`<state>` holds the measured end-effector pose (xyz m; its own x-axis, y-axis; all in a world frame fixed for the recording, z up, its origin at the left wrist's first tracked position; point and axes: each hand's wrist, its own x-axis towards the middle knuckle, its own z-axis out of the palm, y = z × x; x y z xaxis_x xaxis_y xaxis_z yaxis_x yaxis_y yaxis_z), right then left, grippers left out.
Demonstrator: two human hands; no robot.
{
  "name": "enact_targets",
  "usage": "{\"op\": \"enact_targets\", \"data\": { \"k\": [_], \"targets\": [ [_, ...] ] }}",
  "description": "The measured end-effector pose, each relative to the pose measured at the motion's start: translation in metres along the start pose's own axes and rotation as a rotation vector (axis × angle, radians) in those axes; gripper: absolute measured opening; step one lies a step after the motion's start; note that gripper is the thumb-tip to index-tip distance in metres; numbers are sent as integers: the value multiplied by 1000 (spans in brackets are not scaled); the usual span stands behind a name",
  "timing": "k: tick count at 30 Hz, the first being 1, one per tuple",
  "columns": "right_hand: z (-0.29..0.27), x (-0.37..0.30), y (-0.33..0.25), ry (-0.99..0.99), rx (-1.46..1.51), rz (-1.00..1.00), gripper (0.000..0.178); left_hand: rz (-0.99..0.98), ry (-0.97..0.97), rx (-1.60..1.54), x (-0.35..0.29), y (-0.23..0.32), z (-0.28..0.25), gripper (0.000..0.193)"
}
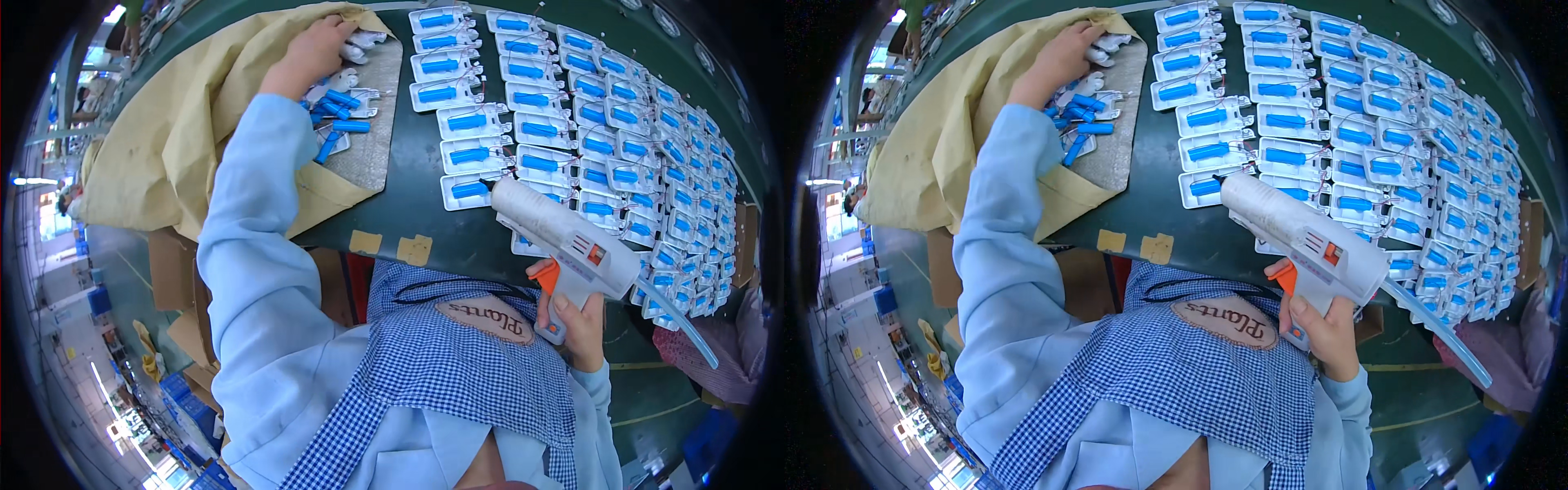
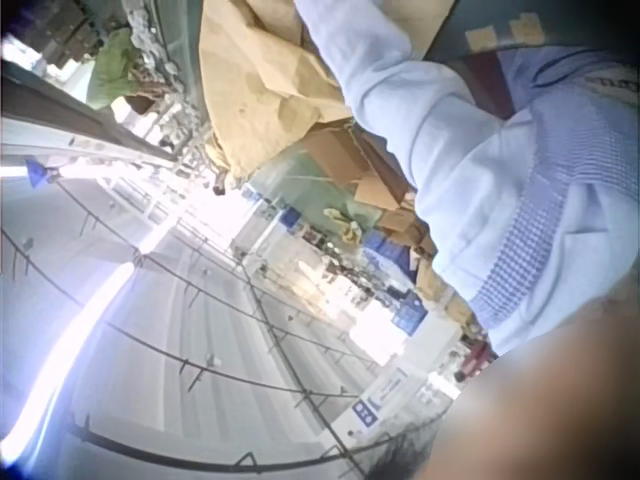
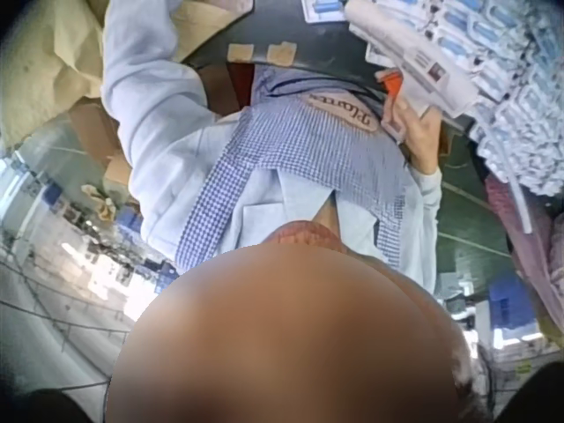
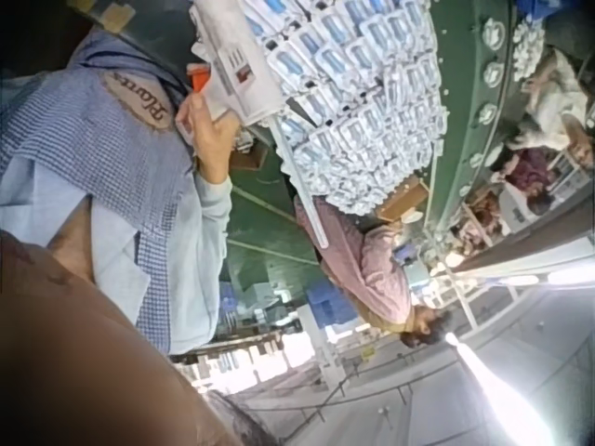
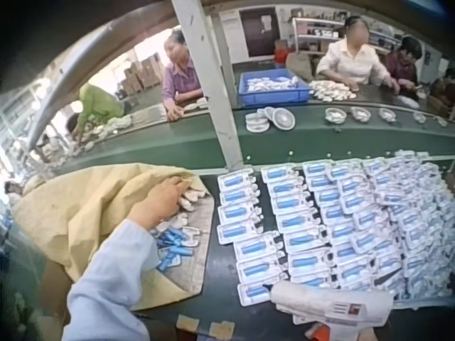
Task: Assembling electronic components by inserting batteries into housings and applying hot glue.
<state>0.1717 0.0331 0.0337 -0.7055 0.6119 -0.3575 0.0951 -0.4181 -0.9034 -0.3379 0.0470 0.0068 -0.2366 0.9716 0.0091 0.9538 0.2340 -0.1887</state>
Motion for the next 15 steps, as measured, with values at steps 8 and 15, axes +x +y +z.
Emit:
{"op": "enact_targets", "data": {
  "k": [8,15],
  "targets": [
    [-1,3,-2,3,-1,11,56,45,228,42,4,-2,0,43],
    [-5,0,-5,-9,27,-39,57,-63,106,-516,-91,58,-90,48]
  ]
}}
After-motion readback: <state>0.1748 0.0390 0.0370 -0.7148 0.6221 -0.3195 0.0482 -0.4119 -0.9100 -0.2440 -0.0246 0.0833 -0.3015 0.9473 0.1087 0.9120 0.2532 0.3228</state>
